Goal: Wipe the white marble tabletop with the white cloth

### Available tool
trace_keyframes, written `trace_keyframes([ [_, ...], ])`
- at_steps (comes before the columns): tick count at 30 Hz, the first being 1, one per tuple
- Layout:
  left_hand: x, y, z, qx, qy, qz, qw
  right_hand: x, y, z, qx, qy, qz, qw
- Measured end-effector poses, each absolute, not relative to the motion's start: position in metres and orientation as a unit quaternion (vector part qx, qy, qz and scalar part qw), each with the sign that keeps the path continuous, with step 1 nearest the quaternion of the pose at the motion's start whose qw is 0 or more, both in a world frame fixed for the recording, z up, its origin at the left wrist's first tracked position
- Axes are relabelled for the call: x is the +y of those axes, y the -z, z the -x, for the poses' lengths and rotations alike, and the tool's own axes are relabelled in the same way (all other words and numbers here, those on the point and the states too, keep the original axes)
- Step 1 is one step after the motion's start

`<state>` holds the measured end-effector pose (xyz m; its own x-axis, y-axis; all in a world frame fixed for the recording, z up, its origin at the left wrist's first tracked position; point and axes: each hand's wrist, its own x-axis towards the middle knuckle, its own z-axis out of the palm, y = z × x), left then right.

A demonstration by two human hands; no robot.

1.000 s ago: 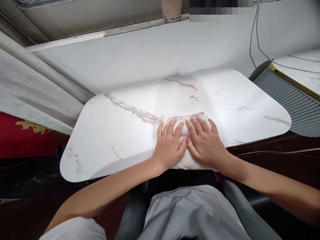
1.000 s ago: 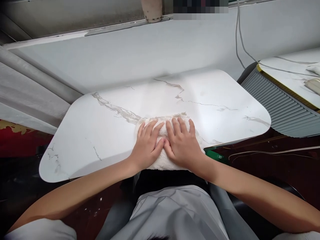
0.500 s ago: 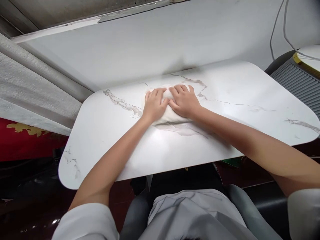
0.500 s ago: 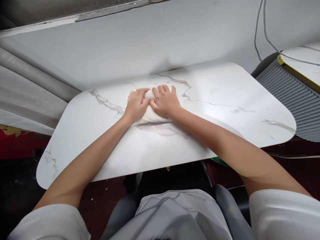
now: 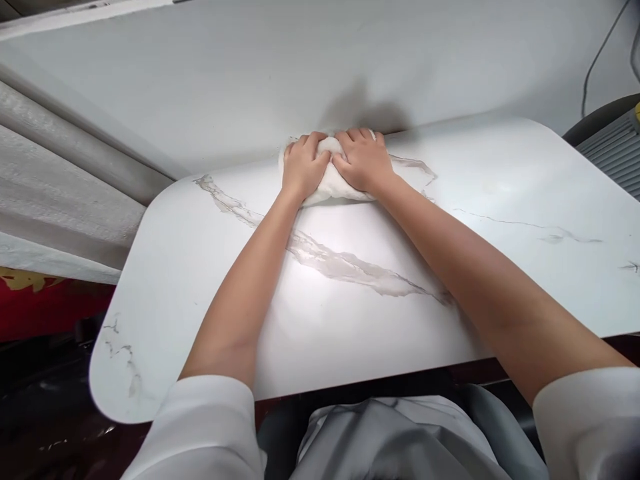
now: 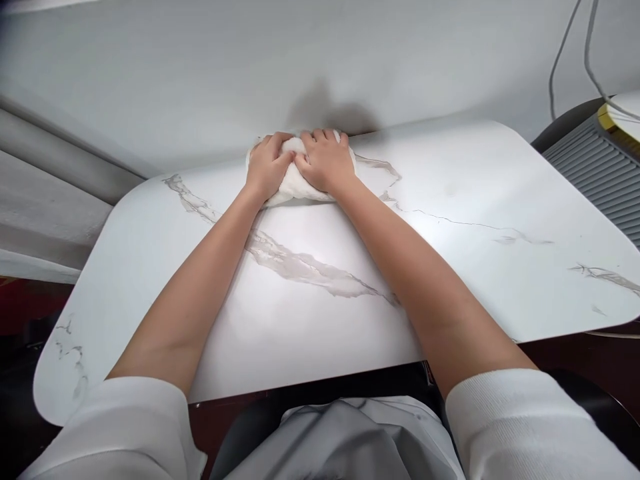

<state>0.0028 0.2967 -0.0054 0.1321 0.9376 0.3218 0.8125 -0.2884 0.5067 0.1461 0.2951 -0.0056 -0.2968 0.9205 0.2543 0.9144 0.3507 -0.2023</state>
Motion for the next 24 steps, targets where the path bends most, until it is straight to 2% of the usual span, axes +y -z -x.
trace_keyframes([
  [8, 0.302, 0.008, -0.004, 0.603, -0.286, -0.737, 0.104, 0.319, 0.021, -0.146, -0.799, -0.002, 0.559, 0.221],
  [13, 0.292, 0.009, -0.004, 0.599, -0.275, -0.747, 0.091, 0.3, 0.018, -0.146, -0.808, 0.016, 0.562, 0.175],
  [24, 0.203, 0.006, 0.0, 0.602, -0.226, -0.76, 0.09, 0.208, 0.011, -0.147, -0.824, 0.004, 0.541, 0.167],
])
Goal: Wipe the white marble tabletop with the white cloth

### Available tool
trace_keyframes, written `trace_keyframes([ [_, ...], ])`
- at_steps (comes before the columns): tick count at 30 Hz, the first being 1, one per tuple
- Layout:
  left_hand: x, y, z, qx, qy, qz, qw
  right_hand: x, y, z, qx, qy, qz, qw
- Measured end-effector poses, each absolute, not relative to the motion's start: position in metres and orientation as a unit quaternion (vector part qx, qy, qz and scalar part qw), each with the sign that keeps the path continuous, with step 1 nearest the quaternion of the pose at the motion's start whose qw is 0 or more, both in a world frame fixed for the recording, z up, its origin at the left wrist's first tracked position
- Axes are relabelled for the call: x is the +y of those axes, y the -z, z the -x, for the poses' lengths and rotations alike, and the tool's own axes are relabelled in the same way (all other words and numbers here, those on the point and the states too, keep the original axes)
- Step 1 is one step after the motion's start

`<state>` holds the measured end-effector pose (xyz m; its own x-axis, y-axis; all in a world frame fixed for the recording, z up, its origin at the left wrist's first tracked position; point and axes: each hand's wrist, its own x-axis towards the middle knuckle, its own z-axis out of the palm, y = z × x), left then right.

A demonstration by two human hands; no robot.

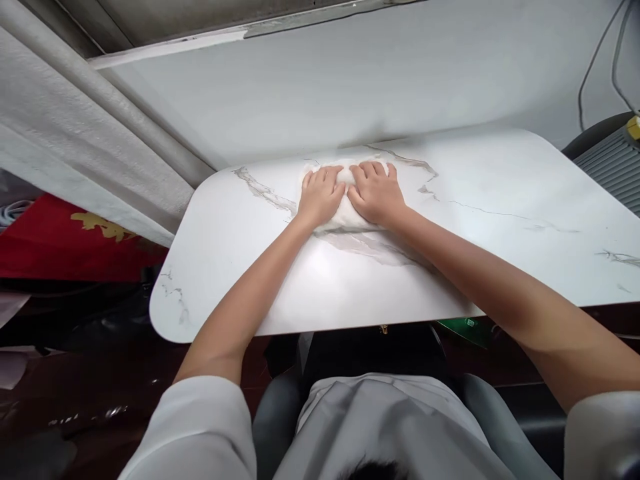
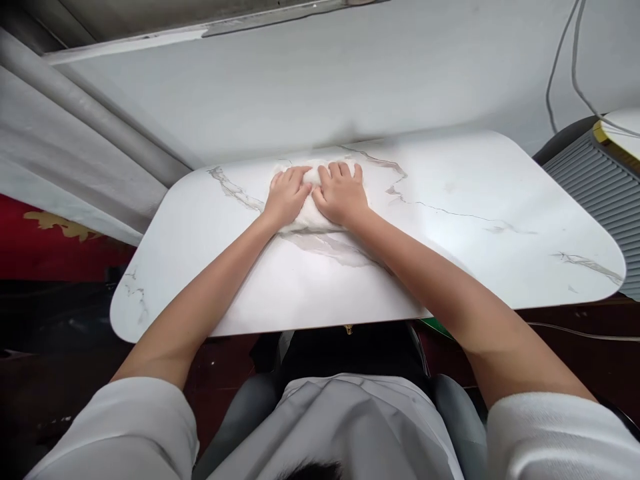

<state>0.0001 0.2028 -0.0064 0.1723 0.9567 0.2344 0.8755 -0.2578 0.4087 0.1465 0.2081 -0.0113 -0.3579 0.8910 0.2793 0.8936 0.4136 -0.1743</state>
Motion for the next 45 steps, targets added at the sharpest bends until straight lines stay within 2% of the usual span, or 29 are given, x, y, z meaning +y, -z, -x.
trace_keyframes([
  [8, 0.105, -0.002, 0.009, 0.605, -0.179, -0.77, 0.092, 0.113, 0.002, -0.142, -0.845, 0.016, 0.521, 0.123],
  [16, 0.024, -0.002, 0.015, 0.612, -0.169, -0.769, 0.07, 0.046, 0.003, -0.144, -0.877, 0.038, 0.457, 0.147],
  [22, 0.001, -0.003, 0.017, 0.617, -0.176, -0.764, 0.07, 0.031, 0.002, -0.143, -0.887, 0.039, 0.436, 0.148],
  [30, 0.031, -0.004, 0.033, 0.64, -0.162, -0.748, 0.072, 0.064, 0.002, -0.125, -0.895, 0.015, 0.42, 0.152],
  [39, 0.134, -0.002, 0.079, 0.65, -0.19, -0.732, 0.072, 0.163, 0.008, -0.074, -0.873, -0.032, 0.443, 0.2],
  [45, 0.193, 0.001, 0.096, 0.652, -0.229, -0.719, 0.08, 0.22, 0.012, -0.055, -0.868, -0.026, 0.456, 0.196],
])
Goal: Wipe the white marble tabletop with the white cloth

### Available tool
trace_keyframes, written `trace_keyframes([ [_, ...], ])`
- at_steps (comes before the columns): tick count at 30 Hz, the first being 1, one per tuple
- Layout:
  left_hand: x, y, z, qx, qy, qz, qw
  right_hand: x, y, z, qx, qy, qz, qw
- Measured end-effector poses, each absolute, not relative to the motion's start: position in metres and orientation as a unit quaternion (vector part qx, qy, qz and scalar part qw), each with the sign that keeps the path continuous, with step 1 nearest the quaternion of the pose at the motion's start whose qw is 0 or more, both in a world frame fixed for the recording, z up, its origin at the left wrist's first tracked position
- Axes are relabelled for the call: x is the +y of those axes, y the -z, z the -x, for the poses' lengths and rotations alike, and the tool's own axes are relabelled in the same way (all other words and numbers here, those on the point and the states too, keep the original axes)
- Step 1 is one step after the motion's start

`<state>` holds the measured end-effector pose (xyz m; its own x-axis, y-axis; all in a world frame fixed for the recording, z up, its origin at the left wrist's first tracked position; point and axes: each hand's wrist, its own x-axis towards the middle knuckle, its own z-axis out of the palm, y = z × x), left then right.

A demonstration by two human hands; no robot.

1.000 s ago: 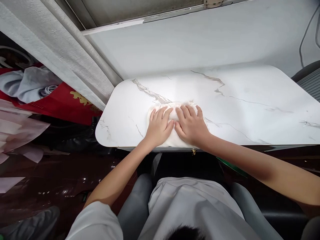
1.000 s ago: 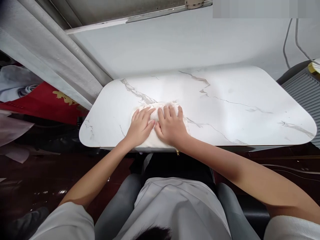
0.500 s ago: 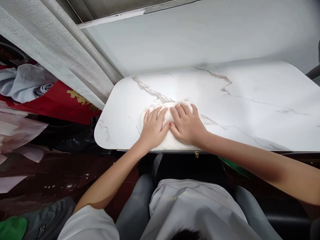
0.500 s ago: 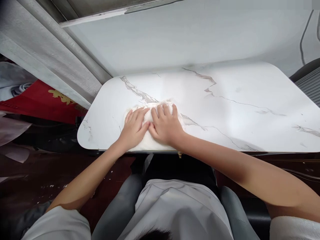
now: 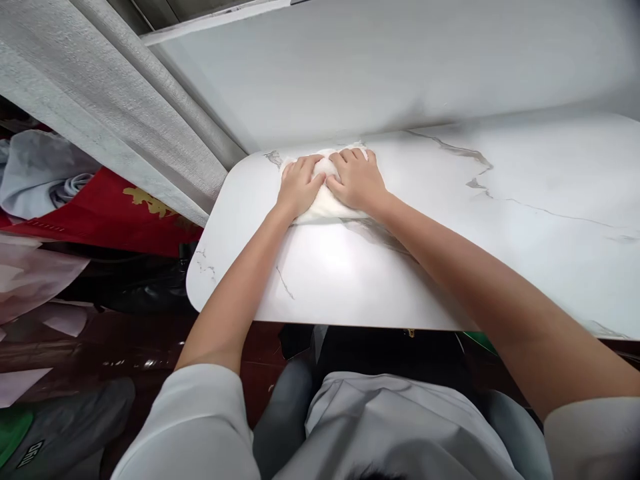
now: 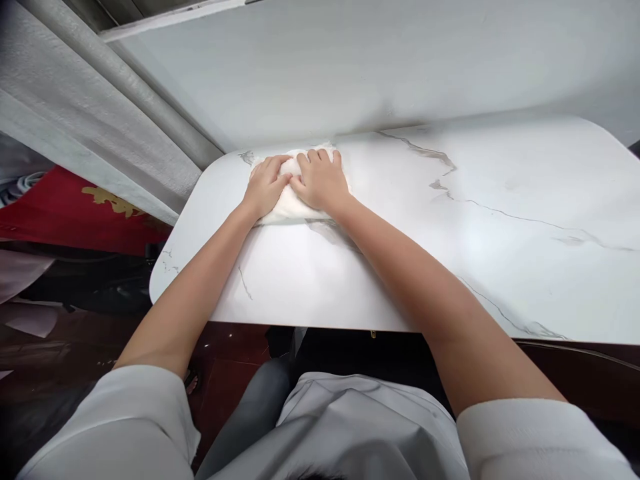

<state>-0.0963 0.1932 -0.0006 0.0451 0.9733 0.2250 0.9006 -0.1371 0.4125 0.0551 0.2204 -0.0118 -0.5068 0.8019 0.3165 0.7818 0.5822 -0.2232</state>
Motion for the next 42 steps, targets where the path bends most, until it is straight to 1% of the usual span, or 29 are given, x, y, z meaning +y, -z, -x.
trace_keyframes([
  [7, 0.24, 0.005, 0.109, 0.655, -0.264, -0.704, 0.076, 0.271, 0.018, -0.041, -0.863, -0.037, 0.456, 0.216],
  [13, 0.273, 0.008, 0.12, 0.654, -0.286, -0.695, 0.083, 0.295, 0.017, -0.029, -0.848, -0.017, 0.48, 0.226],
  [18, 0.287, 0.007, 0.123, 0.648, -0.298, -0.695, 0.088, 0.301, 0.01, -0.022, -0.839, 0.002, 0.51, 0.192],
  [22, 0.286, 0.004, 0.122, 0.651, -0.295, -0.692, 0.097, 0.301, 0.009, -0.02, -0.839, 0.012, 0.512, 0.185],
  [28, 0.273, 0.005, 0.122, 0.653, -0.286, -0.695, 0.089, 0.293, 0.015, -0.023, -0.85, 0.022, 0.496, 0.174],
  [34, 0.237, 0.007, 0.123, 0.648, -0.278, -0.705, 0.077, 0.253, 0.014, -0.026, -0.86, 0.036, 0.484, 0.156],
  [42, 0.148, -0.003, 0.122, 0.65, -0.233, -0.718, 0.083, 0.17, 0.015, -0.028, -0.863, 0.018, 0.465, 0.196],
])
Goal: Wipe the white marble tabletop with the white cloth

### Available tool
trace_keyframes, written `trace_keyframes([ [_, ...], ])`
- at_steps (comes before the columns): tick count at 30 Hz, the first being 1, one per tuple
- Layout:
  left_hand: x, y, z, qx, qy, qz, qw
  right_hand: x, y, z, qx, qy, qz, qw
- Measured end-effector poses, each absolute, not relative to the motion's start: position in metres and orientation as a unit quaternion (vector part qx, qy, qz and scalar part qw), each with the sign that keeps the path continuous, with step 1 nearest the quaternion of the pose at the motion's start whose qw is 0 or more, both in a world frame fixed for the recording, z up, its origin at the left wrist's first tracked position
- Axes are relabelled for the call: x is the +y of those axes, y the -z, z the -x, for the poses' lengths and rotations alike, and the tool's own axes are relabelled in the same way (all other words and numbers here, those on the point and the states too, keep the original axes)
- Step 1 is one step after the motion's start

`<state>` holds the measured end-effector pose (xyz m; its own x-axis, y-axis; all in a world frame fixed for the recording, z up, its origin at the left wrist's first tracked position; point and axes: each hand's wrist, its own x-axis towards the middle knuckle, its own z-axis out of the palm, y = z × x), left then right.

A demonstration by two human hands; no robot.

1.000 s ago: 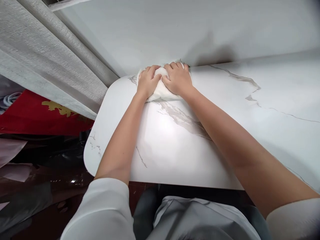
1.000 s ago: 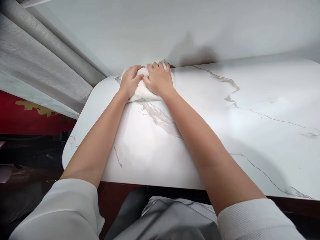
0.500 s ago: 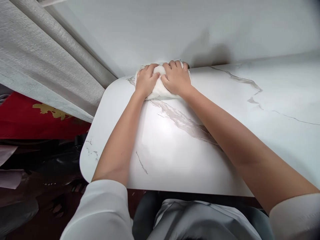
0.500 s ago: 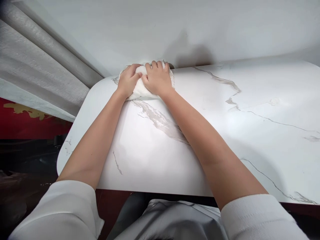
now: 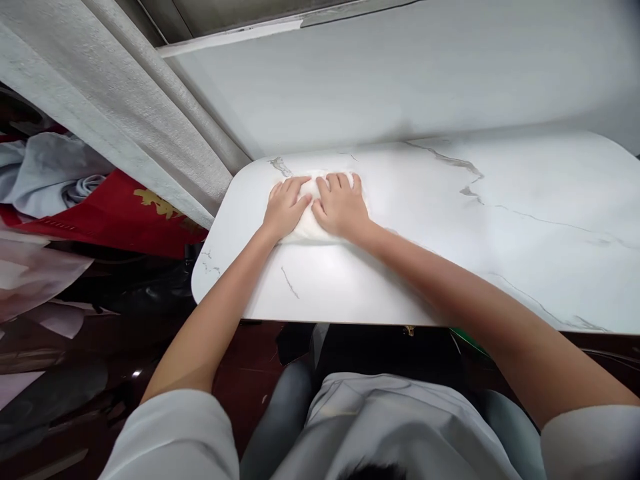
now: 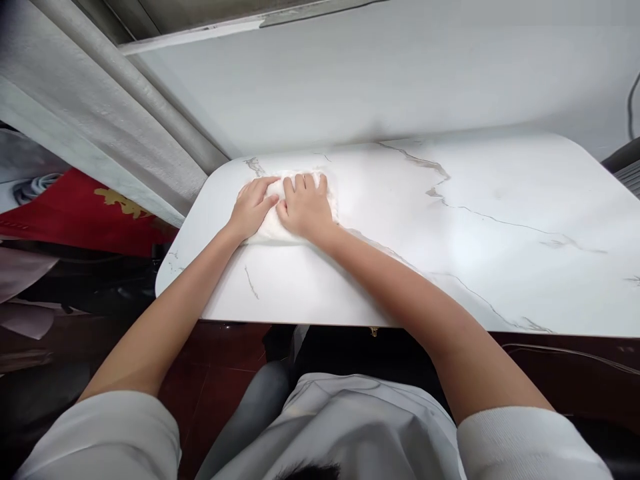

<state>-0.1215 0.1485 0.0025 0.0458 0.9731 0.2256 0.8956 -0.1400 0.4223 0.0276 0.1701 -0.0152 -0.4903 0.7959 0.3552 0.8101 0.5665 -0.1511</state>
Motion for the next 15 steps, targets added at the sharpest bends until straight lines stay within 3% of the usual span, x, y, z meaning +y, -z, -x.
trace_keyframes([
  [15, -0.023, -0.004, 0.134, 0.668, -0.199, -0.715, 0.059, 0.019, 0.005, -0.029, -0.912, -0.021, 0.353, 0.206],
])
